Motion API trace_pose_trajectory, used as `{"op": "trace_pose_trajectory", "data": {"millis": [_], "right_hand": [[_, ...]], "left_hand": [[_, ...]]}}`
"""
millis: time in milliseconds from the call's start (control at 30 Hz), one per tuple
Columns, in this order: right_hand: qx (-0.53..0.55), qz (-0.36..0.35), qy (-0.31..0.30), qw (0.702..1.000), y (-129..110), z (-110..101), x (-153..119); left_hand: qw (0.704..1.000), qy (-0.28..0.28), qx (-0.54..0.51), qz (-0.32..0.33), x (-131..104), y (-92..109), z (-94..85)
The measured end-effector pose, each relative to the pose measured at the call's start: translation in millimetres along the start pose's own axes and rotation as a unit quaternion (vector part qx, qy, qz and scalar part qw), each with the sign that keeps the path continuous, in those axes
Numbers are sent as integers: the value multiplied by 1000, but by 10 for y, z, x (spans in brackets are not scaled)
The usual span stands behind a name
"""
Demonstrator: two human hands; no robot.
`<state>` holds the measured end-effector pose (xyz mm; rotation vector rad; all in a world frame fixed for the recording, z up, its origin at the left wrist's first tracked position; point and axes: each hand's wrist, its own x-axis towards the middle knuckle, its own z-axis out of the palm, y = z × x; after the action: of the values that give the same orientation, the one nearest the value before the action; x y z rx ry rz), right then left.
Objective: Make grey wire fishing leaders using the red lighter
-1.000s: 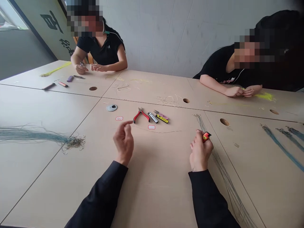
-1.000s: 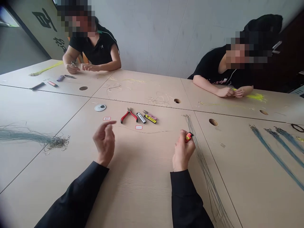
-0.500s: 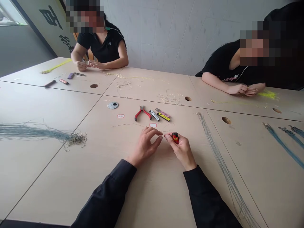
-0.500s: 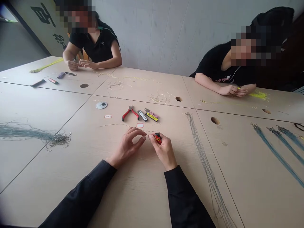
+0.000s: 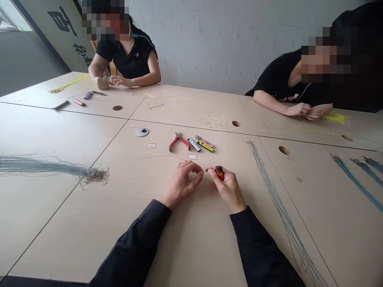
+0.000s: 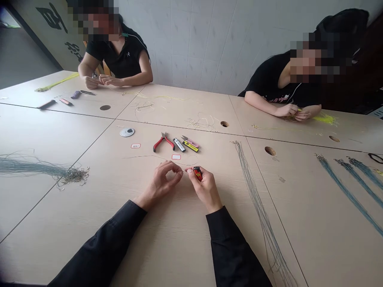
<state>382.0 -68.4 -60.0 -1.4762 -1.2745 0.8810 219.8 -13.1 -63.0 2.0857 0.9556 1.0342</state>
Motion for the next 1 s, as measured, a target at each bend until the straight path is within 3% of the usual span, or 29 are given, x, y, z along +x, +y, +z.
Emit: {"op": "trace_pose_trajectory", "data": {"millis": [667,1000], "right_hand": [[-27,21,-33,999,-4,29,-5],[-74,4,-58,996,6,34,0]], "left_hand": [[998,-32,-37,-25,12,52,-32],[997,-58,-43,-4,9,-17,1]]}}
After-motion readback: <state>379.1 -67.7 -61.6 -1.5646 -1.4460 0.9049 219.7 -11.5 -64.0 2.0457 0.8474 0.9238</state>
